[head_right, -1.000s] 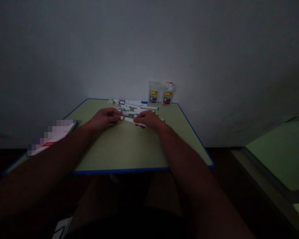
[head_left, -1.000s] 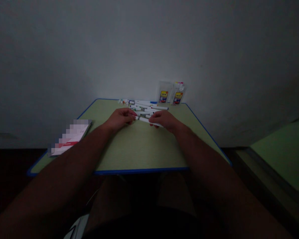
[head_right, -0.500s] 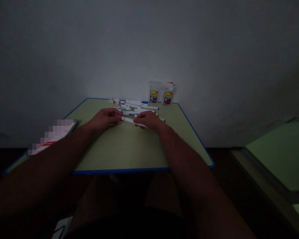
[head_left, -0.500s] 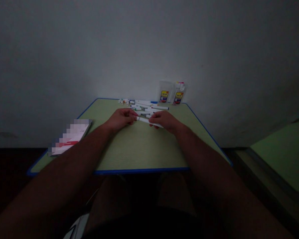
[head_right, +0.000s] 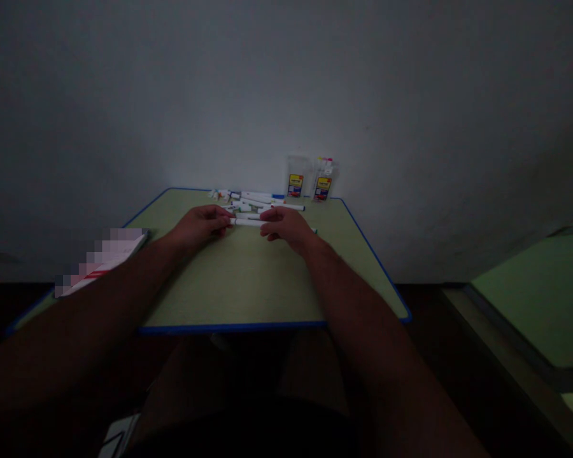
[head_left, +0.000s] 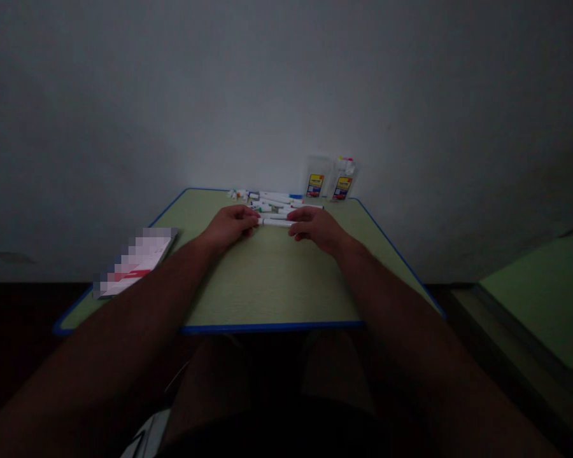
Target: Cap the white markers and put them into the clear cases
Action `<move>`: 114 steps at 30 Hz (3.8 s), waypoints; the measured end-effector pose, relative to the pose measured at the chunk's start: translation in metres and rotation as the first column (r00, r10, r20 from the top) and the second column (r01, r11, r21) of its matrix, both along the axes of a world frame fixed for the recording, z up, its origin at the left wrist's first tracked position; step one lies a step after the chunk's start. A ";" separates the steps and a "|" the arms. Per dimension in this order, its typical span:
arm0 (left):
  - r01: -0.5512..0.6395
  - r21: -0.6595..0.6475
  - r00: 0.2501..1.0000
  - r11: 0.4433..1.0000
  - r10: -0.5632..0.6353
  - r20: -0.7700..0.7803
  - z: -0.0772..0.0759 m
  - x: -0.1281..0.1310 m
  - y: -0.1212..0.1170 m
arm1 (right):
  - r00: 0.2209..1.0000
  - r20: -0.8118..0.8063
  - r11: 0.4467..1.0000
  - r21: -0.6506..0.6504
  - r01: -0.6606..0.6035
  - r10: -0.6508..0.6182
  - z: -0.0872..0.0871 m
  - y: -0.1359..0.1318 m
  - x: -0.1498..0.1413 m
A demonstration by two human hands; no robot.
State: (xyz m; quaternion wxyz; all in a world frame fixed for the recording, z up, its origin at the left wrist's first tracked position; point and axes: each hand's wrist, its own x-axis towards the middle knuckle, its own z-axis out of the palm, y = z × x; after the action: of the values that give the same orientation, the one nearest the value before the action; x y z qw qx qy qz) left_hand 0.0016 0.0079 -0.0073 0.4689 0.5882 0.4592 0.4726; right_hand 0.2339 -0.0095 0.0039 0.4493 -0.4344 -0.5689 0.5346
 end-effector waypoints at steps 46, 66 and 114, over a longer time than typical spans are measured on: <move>-0.049 0.278 0.999 0.959 0.050 0.001 0.013 0.014 -0.015 | 0.750 0.572 0.895 0.442 0.059 -0.332 -0.007 0.008 0.003; -0.083 0.252 0.994 0.964 0.099 -0.053 0.005 0.005 -0.005 | 0.855 0.352 0.861 0.473 0.188 -0.380 -0.009 0.011 0.006; -0.104 0.196 0.994 0.975 0.106 0.001 0.003 0.004 0.000 | 0.973 0.054 0.957 0.198 0.212 -0.227 -0.009 0.013 0.004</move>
State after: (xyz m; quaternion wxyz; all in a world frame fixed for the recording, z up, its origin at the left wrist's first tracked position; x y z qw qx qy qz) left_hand 0.0059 0.0078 -0.0042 0.3810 0.6086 0.4429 0.5370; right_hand 0.2381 0.0033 -0.0050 0.5236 -0.4696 -0.5825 0.4075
